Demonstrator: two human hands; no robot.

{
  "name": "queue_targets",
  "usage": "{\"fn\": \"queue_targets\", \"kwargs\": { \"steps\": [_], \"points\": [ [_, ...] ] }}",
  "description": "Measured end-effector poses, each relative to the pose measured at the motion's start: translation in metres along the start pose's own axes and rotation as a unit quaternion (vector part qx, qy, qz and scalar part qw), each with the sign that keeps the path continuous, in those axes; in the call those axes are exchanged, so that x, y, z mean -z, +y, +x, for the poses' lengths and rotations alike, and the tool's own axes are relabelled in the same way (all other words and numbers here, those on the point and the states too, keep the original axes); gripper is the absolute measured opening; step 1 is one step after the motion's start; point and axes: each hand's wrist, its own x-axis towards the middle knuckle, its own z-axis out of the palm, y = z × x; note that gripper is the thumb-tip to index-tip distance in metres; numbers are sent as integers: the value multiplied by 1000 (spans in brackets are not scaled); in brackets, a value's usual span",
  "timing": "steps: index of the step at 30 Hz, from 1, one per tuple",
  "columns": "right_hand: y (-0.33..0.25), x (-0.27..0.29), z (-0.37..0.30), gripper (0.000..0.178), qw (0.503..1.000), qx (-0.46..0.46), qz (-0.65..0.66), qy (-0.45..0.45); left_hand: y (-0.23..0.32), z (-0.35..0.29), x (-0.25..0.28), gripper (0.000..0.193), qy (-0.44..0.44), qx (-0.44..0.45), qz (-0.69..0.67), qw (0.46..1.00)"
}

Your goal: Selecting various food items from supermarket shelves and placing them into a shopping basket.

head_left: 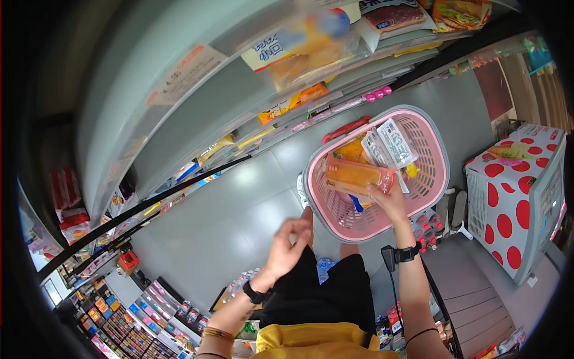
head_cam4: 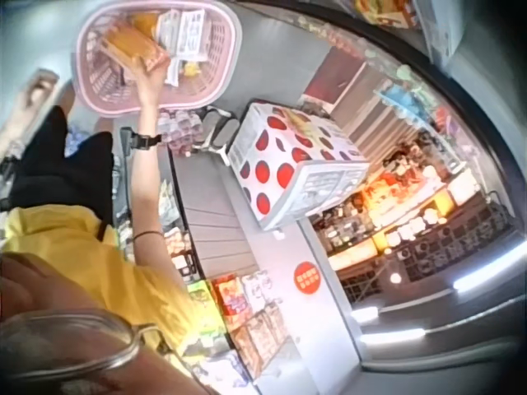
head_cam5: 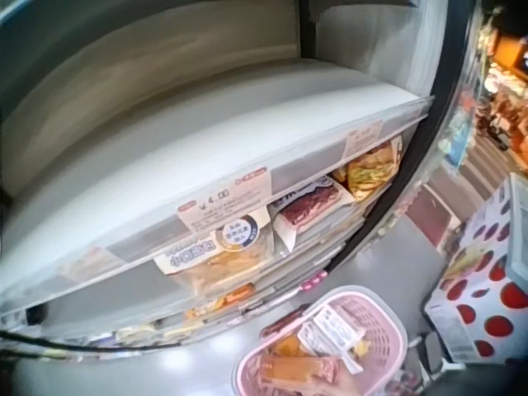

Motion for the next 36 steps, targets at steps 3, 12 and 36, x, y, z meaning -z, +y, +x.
{"fn": "queue_targets", "kwargs": {
  "steps": [3, 12, 36],
  "points": [
    [0, -1, -17, 61, 990, 19, -120, 73, 67, 39, 30, 26, 114, -159, 51, 979],
    [-5, 25, -65, 28, 916, 97, -315, 231, 194, 144, 86, 77, 271, -347, 36, 897],
    [9, 11, -55, 18, 845, 132, -450, 257, 237, 174, 91, 37, 208, -326, -34, 921]
  ]
}}
